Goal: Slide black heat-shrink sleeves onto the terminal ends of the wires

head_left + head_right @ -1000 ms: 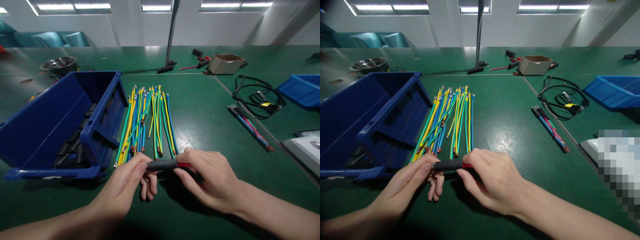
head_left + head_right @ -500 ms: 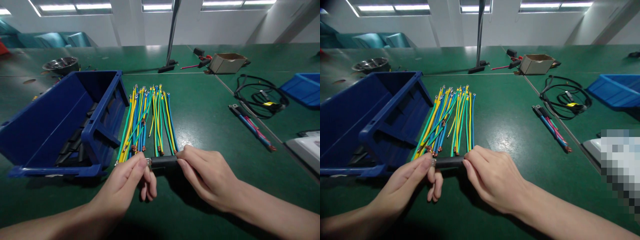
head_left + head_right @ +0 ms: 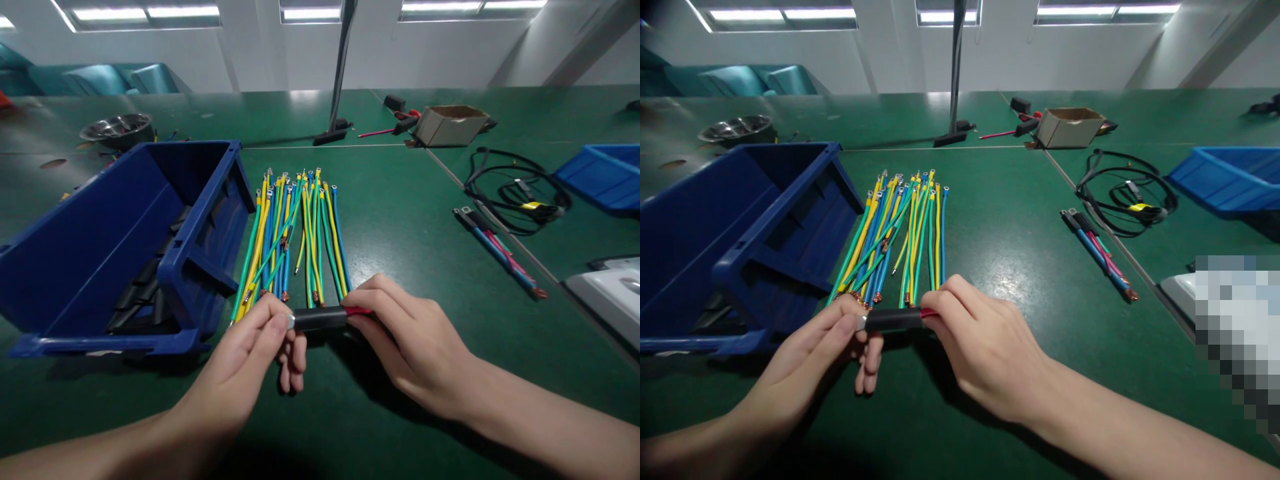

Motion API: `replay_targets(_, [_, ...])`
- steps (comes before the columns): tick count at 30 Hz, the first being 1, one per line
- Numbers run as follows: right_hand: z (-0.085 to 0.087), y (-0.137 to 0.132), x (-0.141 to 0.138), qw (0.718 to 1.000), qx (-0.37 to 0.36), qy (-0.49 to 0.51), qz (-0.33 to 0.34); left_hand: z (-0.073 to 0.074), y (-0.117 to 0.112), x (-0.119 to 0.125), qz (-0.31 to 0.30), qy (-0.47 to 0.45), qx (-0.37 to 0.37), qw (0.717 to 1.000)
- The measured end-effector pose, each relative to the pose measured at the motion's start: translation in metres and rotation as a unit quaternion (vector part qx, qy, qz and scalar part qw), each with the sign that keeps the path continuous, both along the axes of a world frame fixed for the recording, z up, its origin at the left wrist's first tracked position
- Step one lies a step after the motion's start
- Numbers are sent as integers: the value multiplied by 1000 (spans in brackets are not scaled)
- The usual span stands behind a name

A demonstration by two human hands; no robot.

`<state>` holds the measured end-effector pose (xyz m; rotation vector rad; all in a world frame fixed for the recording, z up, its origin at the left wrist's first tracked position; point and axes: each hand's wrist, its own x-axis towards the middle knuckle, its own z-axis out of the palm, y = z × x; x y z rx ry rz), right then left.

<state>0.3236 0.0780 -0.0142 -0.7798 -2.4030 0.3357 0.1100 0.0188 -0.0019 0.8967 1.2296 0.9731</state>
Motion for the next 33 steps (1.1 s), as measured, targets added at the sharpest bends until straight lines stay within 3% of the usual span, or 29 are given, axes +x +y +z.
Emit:
replay_targets(11, [3, -1, -1, 999, 7, -22, 31, -4, 0, -3, -28, 13, 40, 999])
replay_targets(22, [2, 0, -1, 999, 19, 5, 28, 0, 0, 0, -4, 0, 8, 1000])
replay_targets(33, [4, -1, -1, 999, 33, 36, 13, -15, -1, -8, -36, -71, 48, 996])
